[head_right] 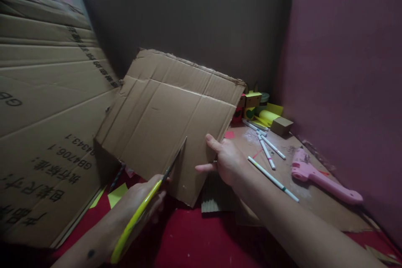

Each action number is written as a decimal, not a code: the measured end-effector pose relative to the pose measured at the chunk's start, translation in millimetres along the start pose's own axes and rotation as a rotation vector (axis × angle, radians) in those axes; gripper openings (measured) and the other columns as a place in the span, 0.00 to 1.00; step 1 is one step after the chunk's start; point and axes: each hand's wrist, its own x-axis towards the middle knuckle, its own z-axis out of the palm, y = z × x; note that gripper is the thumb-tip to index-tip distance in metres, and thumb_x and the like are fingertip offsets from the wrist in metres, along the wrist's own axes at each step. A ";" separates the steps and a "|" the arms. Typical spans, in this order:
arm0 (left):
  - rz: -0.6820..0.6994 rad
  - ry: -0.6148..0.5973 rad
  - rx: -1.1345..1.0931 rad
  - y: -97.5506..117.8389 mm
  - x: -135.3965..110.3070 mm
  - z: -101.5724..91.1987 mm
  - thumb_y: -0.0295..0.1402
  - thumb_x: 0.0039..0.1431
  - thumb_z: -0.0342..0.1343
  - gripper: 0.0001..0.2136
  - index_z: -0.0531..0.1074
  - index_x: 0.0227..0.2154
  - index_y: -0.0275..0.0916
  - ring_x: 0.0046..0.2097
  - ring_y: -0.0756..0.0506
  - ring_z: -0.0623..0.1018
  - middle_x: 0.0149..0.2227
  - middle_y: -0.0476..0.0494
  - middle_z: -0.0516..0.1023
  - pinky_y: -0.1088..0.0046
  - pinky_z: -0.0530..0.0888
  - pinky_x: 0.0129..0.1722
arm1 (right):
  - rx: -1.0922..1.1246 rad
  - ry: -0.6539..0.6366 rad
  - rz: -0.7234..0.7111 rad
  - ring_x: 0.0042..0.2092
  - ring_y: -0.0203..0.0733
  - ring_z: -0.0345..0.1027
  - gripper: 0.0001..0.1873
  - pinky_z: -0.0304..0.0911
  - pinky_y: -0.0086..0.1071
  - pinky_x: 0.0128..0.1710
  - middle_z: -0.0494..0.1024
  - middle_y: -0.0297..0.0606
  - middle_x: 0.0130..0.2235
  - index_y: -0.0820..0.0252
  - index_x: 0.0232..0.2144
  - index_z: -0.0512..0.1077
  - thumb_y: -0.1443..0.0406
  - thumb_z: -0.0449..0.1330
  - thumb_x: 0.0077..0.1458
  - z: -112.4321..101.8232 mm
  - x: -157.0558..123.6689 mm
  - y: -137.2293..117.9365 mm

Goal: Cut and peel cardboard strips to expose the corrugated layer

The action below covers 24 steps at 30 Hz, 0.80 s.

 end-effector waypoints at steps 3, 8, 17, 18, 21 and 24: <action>0.075 -0.002 0.261 2.9 -0.2 -2.4 0.32 0.53 0.46 0.05 0.65 0.31 0.41 0.21 0.49 0.71 0.19 0.51 0.70 0.77 0.60 0.21 | 0.010 -0.010 0.009 0.43 0.48 0.70 0.14 0.74 0.39 0.25 0.74 0.44 0.46 0.60 0.43 0.68 0.62 0.57 0.54 0.2 -0.8 -1.5; 0.166 0.037 0.480 1.1 1.5 0.5 0.35 0.59 0.39 0.09 0.63 0.31 0.41 0.17 0.50 0.68 0.17 0.52 0.67 0.77 0.57 0.20 | 0.016 -0.015 0.021 0.43 0.48 0.70 0.14 0.74 0.39 0.24 0.74 0.44 0.46 0.60 0.45 0.66 0.63 0.56 0.55 0.1 -2.0 -2.2; 0.335 0.100 0.452 -12.5 -1.7 3.9 0.39 0.60 0.37 0.10 0.59 0.28 0.41 0.23 0.47 0.70 0.21 0.47 0.68 0.73 0.60 0.24 | 0.028 -0.062 0.067 0.45 0.48 0.70 0.14 0.74 0.38 0.26 0.73 0.43 0.49 0.58 0.45 0.67 0.62 0.54 0.56 -0.6 -3.6 -4.1; 0.350 0.103 0.412 -13.9 -3.2 4.1 0.39 0.60 0.37 0.11 0.59 0.28 0.41 0.23 0.47 0.70 0.22 0.47 0.68 0.73 0.61 0.24 | 0.030 -0.067 0.065 0.45 0.48 0.70 0.14 0.74 0.39 0.27 0.73 0.43 0.49 0.58 0.45 0.67 0.62 0.54 0.56 0.4 -4.4 -5.2; 0.310 0.043 0.178 -20.1 -4.8 5.7 0.40 0.58 0.41 0.10 0.62 0.30 0.40 0.23 0.48 0.70 0.22 0.48 0.69 0.73 0.63 0.25 | 0.027 -0.068 0.061 0.45 0.47 0.69 0.13 0.74 0.39 0.27 0.74 0.43 0.48 0.59 0.44 0.68 0.62 0.54 0.56 3.7 -6.0 -7.2; 0.137 -0.030 -0.084 -24.9 -1.5 9.0 0.41 0.54 0.47 0.12 0.64 0.36 0.39 0.21 0.48 0.71 0.20 0.50 0.69 0.74 0.66 0.23 | 0.027 -0.056 0.056 0.44 0.46 0.70 0.13 0.74 0.38 0.25 0.75 0.42 0.46 0.59 0.44 0.67 0.63 0.55 0.56 5.1 -5.5 -5.4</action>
